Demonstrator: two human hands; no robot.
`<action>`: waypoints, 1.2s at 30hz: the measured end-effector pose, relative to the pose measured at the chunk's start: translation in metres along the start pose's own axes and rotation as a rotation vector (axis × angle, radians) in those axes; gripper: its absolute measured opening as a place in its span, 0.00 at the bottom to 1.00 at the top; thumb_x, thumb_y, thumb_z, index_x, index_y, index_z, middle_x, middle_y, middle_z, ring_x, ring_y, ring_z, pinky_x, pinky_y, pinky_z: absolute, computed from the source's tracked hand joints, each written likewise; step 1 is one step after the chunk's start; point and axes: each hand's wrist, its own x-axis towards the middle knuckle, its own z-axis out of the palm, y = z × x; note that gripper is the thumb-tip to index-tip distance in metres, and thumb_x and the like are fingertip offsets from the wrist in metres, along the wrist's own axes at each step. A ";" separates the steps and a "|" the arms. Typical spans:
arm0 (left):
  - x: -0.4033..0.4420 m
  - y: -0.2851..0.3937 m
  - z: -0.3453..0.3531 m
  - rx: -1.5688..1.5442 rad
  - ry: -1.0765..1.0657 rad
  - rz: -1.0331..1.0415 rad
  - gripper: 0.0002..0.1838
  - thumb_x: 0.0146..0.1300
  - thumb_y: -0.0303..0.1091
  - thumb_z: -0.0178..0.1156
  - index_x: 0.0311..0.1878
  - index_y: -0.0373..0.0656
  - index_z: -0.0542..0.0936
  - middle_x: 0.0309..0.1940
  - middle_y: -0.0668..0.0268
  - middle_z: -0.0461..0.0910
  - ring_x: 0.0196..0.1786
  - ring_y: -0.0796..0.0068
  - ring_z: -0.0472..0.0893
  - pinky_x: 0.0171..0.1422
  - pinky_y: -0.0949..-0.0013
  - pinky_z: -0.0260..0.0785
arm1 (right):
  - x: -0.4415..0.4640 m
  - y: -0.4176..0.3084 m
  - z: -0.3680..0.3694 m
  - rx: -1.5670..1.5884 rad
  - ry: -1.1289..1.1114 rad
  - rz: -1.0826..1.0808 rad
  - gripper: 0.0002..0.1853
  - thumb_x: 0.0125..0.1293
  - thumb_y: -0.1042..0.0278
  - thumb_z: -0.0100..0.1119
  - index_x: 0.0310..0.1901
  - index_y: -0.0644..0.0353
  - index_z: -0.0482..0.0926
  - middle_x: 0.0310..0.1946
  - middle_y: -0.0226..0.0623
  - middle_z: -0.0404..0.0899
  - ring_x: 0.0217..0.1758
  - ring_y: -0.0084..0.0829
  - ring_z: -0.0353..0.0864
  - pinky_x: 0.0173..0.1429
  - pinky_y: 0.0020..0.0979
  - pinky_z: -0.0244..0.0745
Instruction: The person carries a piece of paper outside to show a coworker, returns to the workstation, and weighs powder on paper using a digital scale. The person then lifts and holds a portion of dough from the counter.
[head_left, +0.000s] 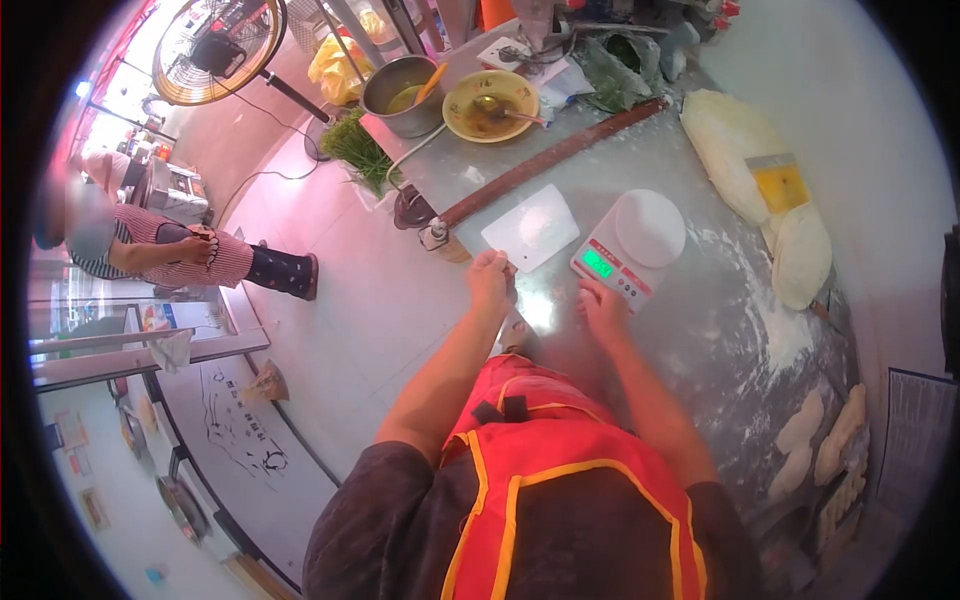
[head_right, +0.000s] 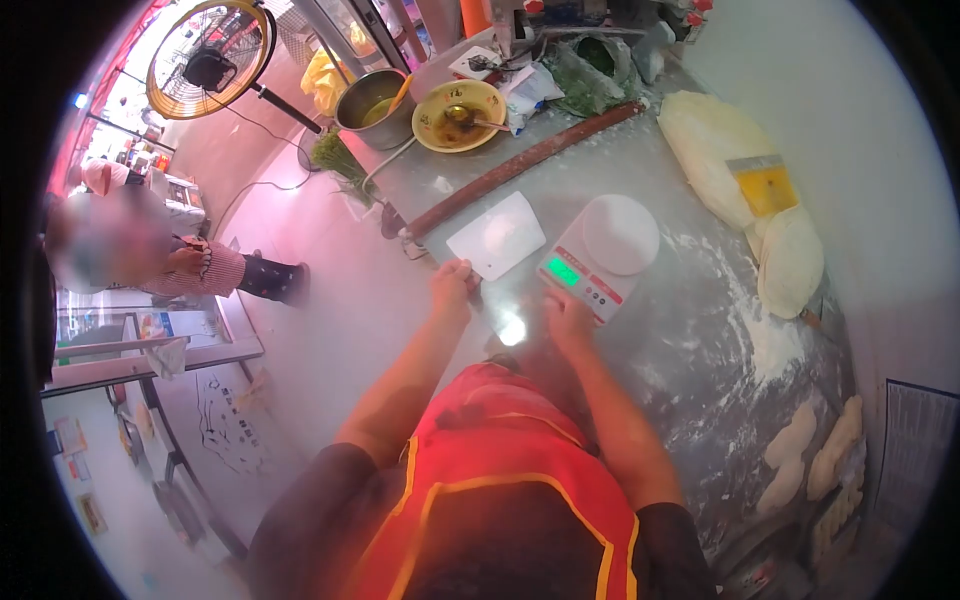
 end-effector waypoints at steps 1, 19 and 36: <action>-0.001 0.000 0.000 0.005 0.010 -0.003 0.04 0.58 0.27 0.52 0.27 0.40 0.73 0.16 0.70 0.70 0.20 0.82 0.67 0.25 0.80 0.57 | 0.001 0.005 -0.002 -0.036 0.038 -0.049 0.14 0.58 0.71 0.49 0.45 0.66 0.74 0.29 0.40 0.79 0.26 0.23 0.78 0.33 0.24 0.74; 0.001 -0.015 -0.003 0.087 0.064 0.006 0.05 0.57 0.31 0.53 0.32 0.39 0.75 0.21 0.67 0.74 0.22 0.80 0.70 0.24 0.77 0.61 | -0.019 -0.029 -0.005 -0.049 -0.138 -0.122 0.17 0.57 0.65 0.49 0.45 0.67 0.74 0.35 0.51 0.77 0.40 0.45 0.77 0.46 0.38 0.70; 0.014 -0.043 -0.014 0.253 -0.018 0.180 0.08 0.52 0.30 0.55 0.22 0.37 0.76 0.16 0.65 0.73 0.18 0.77 0.71 0.20 0.74 0.61 | 0.006 -0.039 0.030 0.908 -0.180 0.487 0.17 0.61 0.65 0.50 0.49 0.68 0.68 0.38 0.41 0.74 0.41 0.32 0.75 0.45 0.30 0.74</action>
